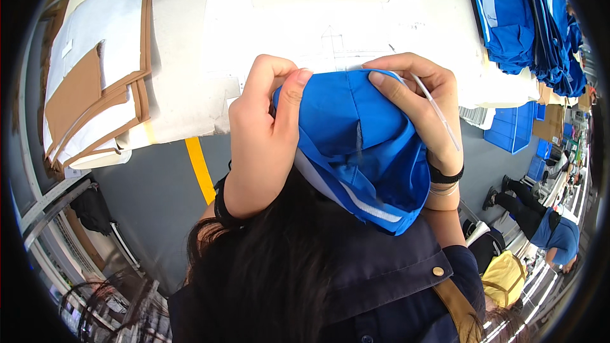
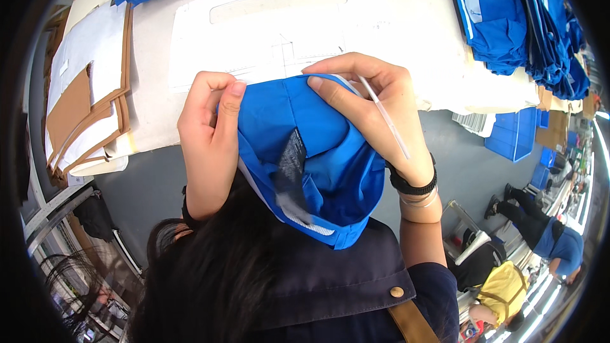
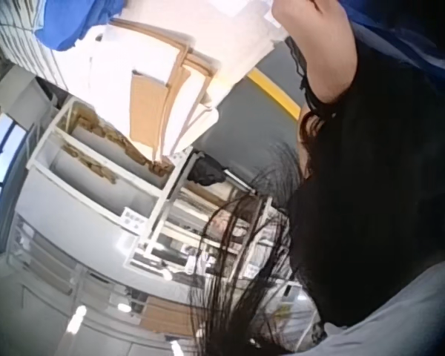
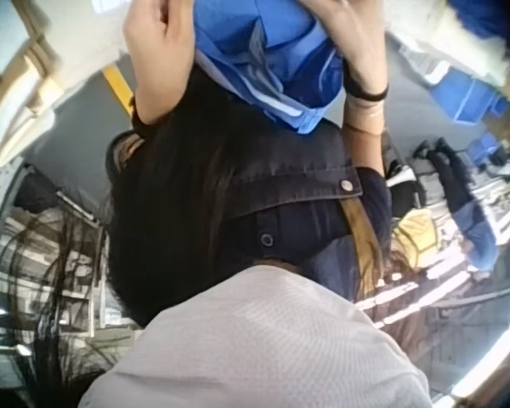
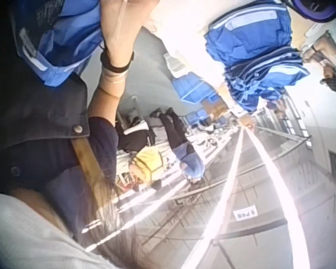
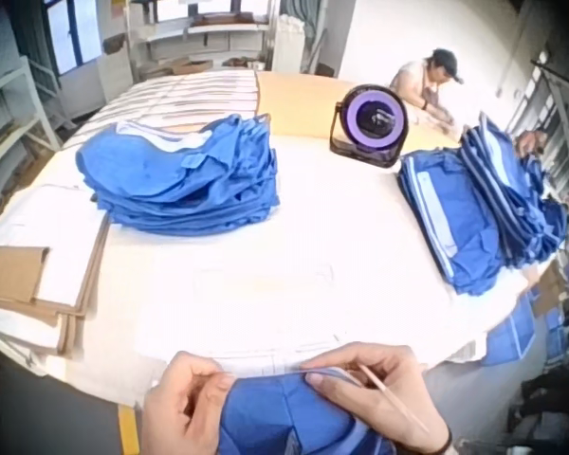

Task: Tracing pattern lines onto blue garment pieces using a plastic stencil and a marking pen on a workshop table.

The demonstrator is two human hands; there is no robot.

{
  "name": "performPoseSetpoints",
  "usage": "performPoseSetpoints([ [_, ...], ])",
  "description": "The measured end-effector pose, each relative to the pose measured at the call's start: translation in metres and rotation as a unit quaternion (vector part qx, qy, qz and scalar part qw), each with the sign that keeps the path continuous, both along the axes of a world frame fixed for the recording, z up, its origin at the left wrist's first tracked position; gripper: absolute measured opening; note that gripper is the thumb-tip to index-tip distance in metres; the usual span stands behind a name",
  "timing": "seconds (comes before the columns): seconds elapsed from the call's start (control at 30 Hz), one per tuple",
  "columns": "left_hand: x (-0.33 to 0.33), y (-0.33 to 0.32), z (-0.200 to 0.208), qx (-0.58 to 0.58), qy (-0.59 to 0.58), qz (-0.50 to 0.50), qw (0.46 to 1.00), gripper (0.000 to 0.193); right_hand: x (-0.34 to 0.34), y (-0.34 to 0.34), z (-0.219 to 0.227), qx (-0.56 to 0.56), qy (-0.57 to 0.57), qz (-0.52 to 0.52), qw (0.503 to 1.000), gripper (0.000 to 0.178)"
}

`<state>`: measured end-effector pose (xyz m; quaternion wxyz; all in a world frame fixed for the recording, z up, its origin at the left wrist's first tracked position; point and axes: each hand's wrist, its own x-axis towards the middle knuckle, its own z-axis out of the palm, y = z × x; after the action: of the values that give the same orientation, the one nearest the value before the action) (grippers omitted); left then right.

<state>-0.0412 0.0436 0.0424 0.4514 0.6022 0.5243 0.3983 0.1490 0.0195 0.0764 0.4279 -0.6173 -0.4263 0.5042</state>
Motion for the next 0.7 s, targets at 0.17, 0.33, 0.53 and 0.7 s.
performPoseSetpoints([
  [0.17,-0.002,-0.001,-0.004,0.032,0.006,0.017,0.999,0.014,-0.007,0.000,-0.005,0.030,-0.060,0.002,0.998,0.013],
  [0.33,0.000,-0.001,0.000,0.074,0.069,0.008,0.995,0.012,-0.015,-0.001,-0.015,0.021,-0.048,-0.046,0.998,0.013],
  [0.53,0.002,-0.005,0.000,0.067,0.040,0.038,0.996,0.013,-0.016,0.001,-0.018,0.062,-0.117,-0.032,0.991,0.013],
  [0.7,0.005,-0.003,0.003,0.142,0.123,0.028,0.982,0.022,-0.012,0.005,-0.029,0.077,-0.192,-0.019,0.978,0.017],
])
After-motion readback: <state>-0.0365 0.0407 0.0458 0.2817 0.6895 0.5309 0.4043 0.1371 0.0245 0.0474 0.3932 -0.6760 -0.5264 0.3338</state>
